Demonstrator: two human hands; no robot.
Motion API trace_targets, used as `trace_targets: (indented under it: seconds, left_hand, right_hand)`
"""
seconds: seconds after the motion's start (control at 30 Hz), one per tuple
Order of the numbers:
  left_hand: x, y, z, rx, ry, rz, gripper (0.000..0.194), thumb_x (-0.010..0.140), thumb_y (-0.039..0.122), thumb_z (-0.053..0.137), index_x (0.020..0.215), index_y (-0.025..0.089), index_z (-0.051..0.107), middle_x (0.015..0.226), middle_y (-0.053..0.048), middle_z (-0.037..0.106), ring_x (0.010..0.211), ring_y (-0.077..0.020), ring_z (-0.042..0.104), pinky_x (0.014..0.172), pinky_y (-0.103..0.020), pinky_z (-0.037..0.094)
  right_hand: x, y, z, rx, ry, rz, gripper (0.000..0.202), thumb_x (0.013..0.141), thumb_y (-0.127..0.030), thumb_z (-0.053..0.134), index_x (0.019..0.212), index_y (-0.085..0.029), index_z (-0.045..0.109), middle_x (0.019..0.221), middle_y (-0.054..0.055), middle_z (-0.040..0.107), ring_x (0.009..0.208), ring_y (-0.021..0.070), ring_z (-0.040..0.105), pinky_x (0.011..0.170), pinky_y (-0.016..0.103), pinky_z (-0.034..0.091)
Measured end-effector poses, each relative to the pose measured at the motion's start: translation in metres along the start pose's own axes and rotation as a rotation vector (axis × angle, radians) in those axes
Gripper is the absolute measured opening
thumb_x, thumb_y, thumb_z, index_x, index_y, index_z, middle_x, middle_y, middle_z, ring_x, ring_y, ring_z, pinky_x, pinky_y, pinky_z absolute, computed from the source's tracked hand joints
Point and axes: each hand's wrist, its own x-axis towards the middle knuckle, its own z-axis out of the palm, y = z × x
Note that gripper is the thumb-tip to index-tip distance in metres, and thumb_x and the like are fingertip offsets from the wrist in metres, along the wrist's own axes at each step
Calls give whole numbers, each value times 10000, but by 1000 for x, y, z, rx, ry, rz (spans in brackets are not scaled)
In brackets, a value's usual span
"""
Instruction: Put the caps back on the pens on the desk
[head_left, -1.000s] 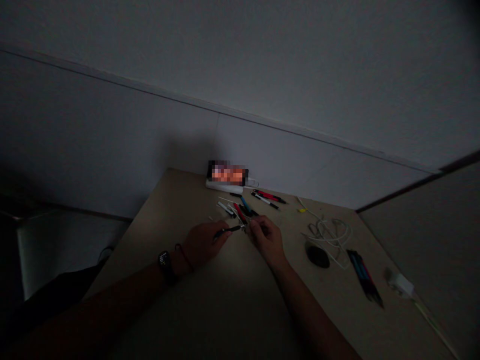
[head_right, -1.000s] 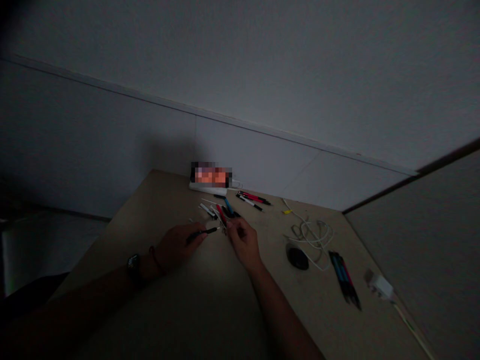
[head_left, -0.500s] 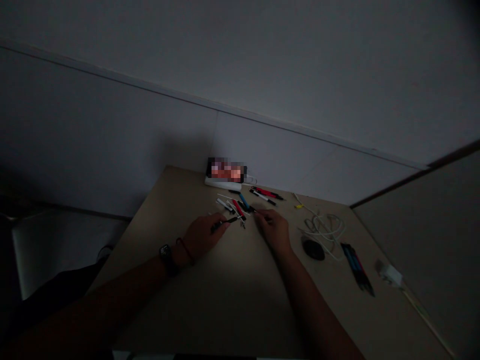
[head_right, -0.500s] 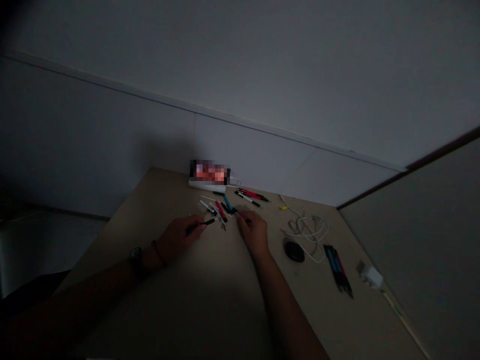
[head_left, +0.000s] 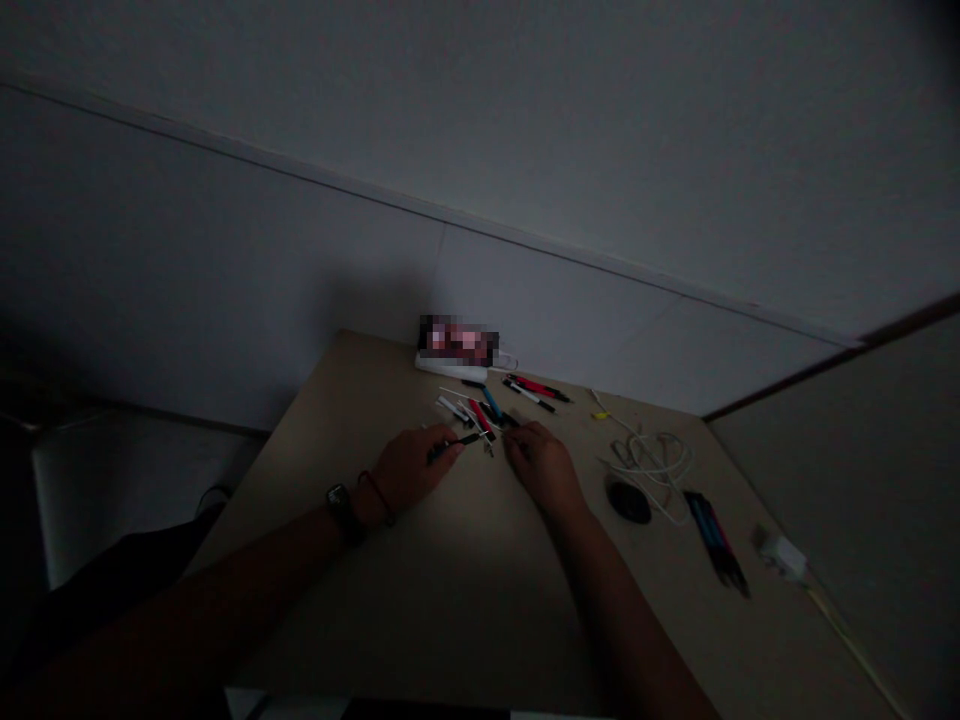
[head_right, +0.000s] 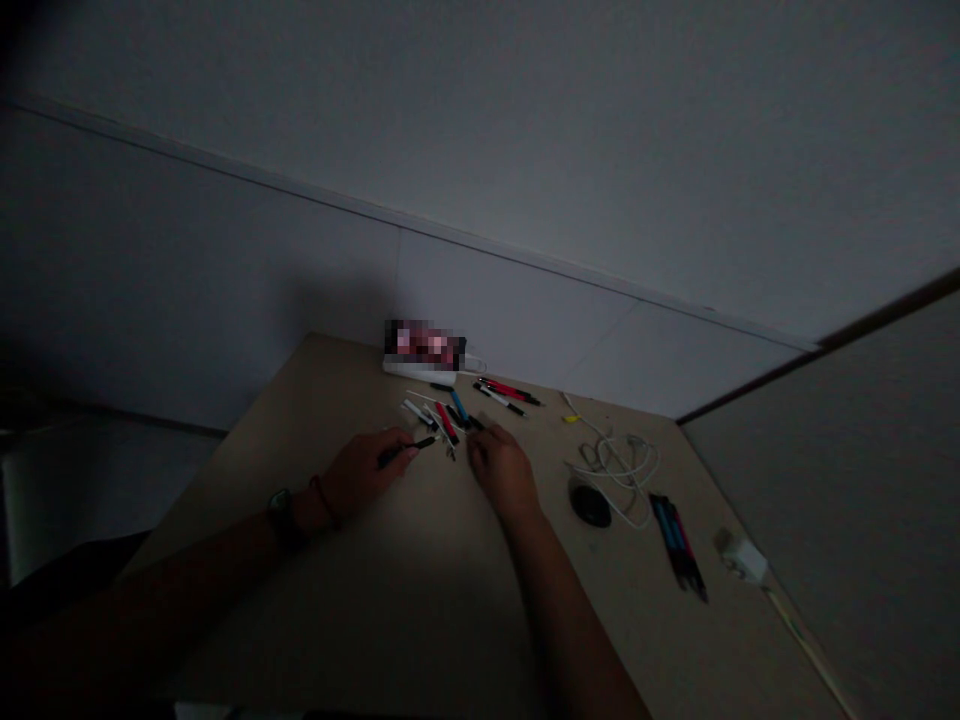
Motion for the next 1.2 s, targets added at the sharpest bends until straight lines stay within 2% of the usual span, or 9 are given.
trace_targets:
  seconds: [0.3,0.47,0.57,0.63,0.73,0.87,1.0,1.2]
  left_hand:
    - [1,2,-2,-36,-2,-9,277,948,416,519,941,197,689,834,-22,714,743,-170,639,684,-279,427]
    - [0,2,-2,-54,5,-12,269,950,402,518,910,191,680,805,-20,703,725,-165,626,670,-276,417]
    - [0,2,-2,-87,3,-7,262,955,396,516,923,190,675,772,-13,693,714,-163,623,658,-270,418]
    - [0,2,-3,-116,8,6,262,960,392,512,935,188,674,761,-9,691,710,-161,627,662,-271,425]
    - [0,2,-3,-158,6,54,259,960,391,522,952,184,679,776,-13,701,718,-161,639,682,-274,446]
    - [-3,3,-1,-188,-36,178,230,948,376,562,983,193,697,915,-36,740,822,-172,667,779,-288,491]
    - [-7,3,3,-155,-46,253,202,933,335,607,1048,201,704,954,-47,747,870,-183,674,859,-311,515]
    - [-5,3,3,-168,-7,258,177,926,329,640,1033,201,700,1003,-50,755,922,-186,692,863,-300,526]
  right_hand:
    - [2,-2,8,106,36,-10,234,926,-230,538,966,-189,765,996,103,709,886,220,679,840,340,521]
    - [3,-4,6,181,121,14,227,919,-305,572,1010,-180,738,944,88,684,777,199,638,753,324,507]
    - [3,-11,2,245,227,50,265,939,-391,555,876,-174,693,831,56,644,708,179,587,678,298,467]
    - [1,-20,0,321,244,63,364,965,-449,508,733,-188,612,716,20,577,655,161,540,626,278,425]
    - [-4,-36,0,478,138,27,489,980,-535,451,623,-204,498,611,-16,476,578,135,468,570,263,368]
    - [-13,-58,7,653,-5,-1,563,945,-635,465,583,-204,467,562,-29,431,534,117,419,535,257,329]
    - [-19,-74,10,765,-94,66,571,913,-671,497,584,-205,459,534,-48,368,499,101,357,492,245,281]
    - [-15,-75,4,762,-5,186,588,892,-677,513,545,-206,457,517,-31,382,488,108,347,476,255,278]
